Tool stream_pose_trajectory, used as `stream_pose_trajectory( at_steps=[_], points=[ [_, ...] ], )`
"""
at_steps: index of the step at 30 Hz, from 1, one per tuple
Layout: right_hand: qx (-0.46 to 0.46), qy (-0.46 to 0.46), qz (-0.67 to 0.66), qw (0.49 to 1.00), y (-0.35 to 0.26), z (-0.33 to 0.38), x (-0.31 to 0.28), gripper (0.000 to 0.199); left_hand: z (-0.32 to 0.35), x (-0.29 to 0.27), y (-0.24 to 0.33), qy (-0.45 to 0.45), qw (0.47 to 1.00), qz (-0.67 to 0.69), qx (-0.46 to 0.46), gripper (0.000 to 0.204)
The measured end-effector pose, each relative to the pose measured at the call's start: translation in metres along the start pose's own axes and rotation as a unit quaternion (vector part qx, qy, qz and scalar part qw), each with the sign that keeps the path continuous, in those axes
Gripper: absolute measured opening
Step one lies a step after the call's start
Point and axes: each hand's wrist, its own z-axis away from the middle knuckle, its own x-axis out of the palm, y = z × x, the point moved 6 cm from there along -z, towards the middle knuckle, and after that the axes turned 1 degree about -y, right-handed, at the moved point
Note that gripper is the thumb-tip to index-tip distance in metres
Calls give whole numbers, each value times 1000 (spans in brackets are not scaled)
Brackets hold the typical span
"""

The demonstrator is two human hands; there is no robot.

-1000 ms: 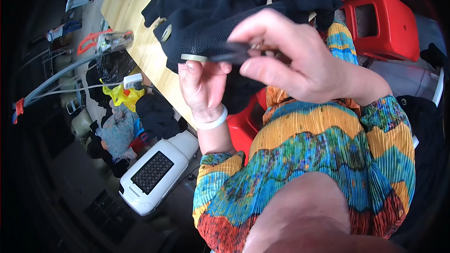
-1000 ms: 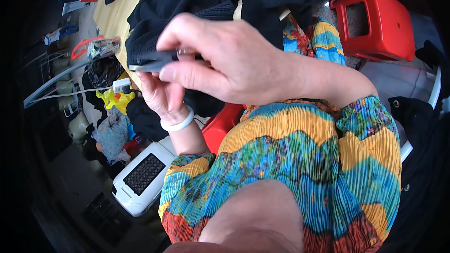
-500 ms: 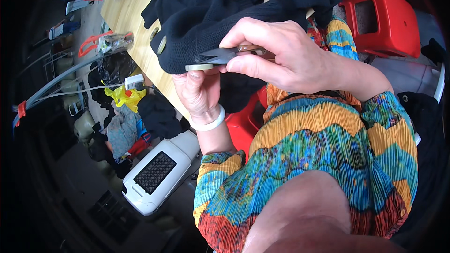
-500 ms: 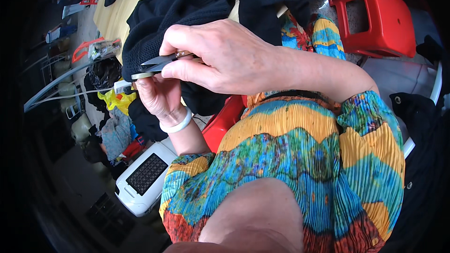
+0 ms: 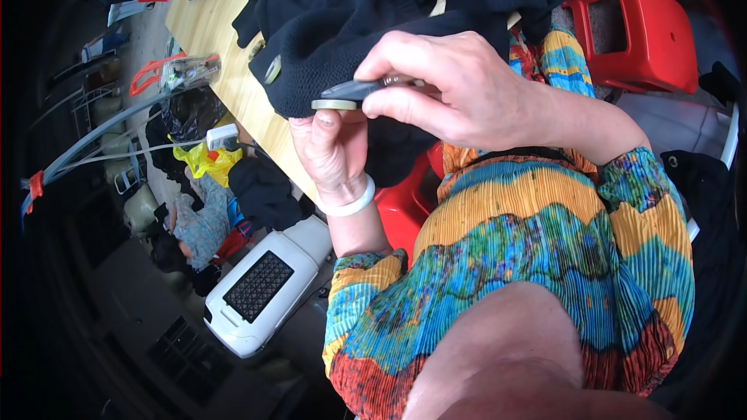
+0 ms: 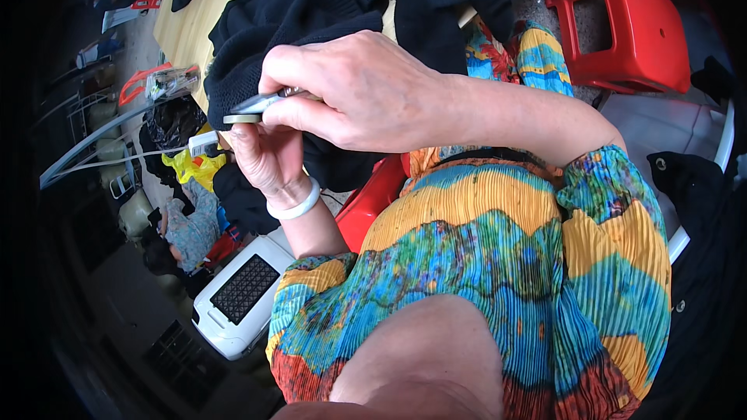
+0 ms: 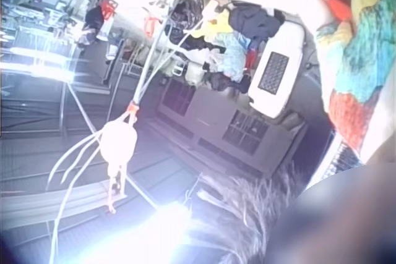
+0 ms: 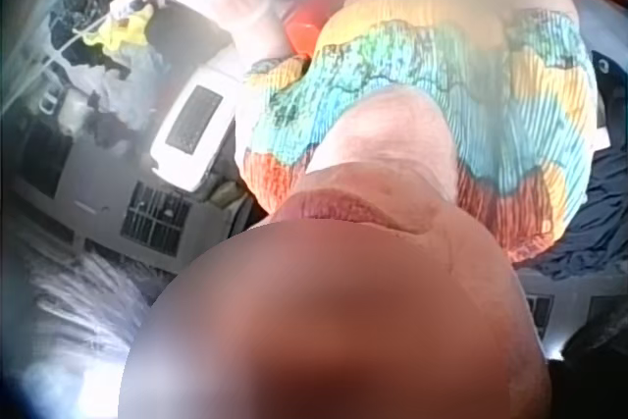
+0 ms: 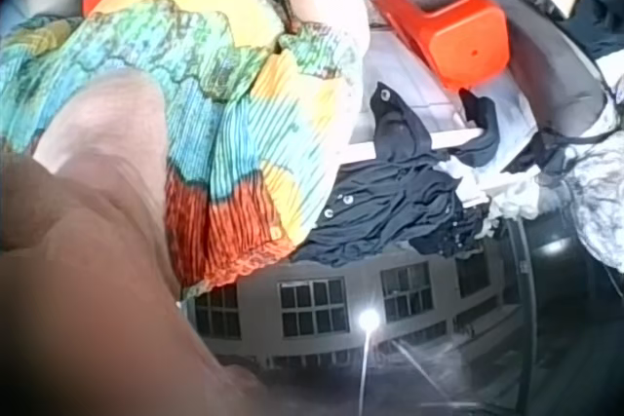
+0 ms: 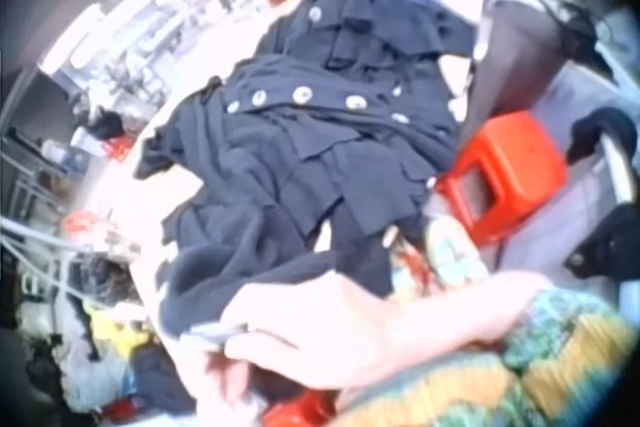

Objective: Trimming excess threads and cleaning up the edges around buttons and grommets on black jackets.

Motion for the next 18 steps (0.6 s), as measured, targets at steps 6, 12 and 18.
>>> stream_pose_trajectory(
  at_steps=[6, 12, 18],
  points=[
    [28, 111, -56, 992, 2, -16, -21, 14, 0, -8, -7, -20, 995, 76, -66, 63],
    [-12, 125, -36, 991, 12, -15, -29, 17, 5, -8, -9, -21, 989, 99, -110, 57],
    [15, 38, -98, 994, 15, -17, -20, 23, -3, -13, 2, -6, 988, 102, -115, 44]
  ],
)
